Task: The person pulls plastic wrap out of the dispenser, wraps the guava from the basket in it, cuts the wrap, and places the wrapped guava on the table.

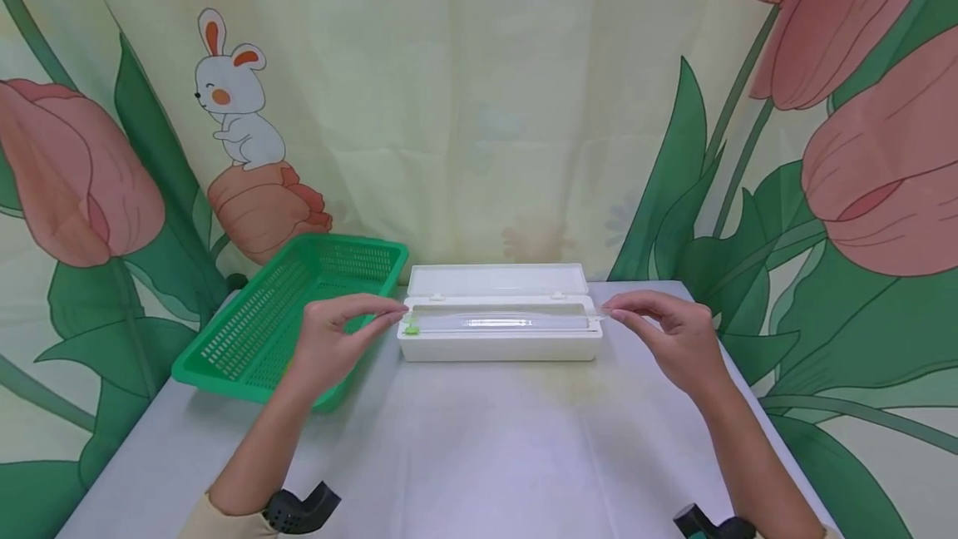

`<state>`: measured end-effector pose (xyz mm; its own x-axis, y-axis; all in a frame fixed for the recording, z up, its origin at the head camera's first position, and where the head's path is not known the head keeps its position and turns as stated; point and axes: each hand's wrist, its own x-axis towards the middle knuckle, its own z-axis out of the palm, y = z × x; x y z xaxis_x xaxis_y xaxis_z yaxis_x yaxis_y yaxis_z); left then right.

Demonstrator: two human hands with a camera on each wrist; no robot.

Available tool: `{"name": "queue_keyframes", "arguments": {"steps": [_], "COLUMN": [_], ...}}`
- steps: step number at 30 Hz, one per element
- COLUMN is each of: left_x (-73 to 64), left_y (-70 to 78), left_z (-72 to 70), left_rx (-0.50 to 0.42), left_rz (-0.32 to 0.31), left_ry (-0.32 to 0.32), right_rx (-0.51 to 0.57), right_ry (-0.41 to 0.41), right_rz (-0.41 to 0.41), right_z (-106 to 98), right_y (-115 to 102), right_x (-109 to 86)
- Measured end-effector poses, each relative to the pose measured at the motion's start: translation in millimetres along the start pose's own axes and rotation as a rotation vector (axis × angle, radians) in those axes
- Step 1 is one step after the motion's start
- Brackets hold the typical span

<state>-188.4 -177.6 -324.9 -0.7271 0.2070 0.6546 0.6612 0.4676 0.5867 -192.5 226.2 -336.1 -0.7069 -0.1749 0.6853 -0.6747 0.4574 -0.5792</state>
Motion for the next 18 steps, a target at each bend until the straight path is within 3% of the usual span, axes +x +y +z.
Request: {"name": "queue_keyframes", "arguments": {"steps": [13, 18], "left_x": [1.0, 1.1], "left_y": [6.0, 8.7], "left_z": [-4.9, -6.8], "left_rx": [-0.019, -0.039], "left_rz": [0.04, 0.062], "left_ry": [0.008, 0.014], "right_rx": [0.033, 0.042], "right_ry": [0.007, -0.003], "right_rz": [-0.084, -0.077], "right_z": [-4.8, -7.6], "right_y": [-9.3, -12.4], "right_x": [3.0, 3.5]}}
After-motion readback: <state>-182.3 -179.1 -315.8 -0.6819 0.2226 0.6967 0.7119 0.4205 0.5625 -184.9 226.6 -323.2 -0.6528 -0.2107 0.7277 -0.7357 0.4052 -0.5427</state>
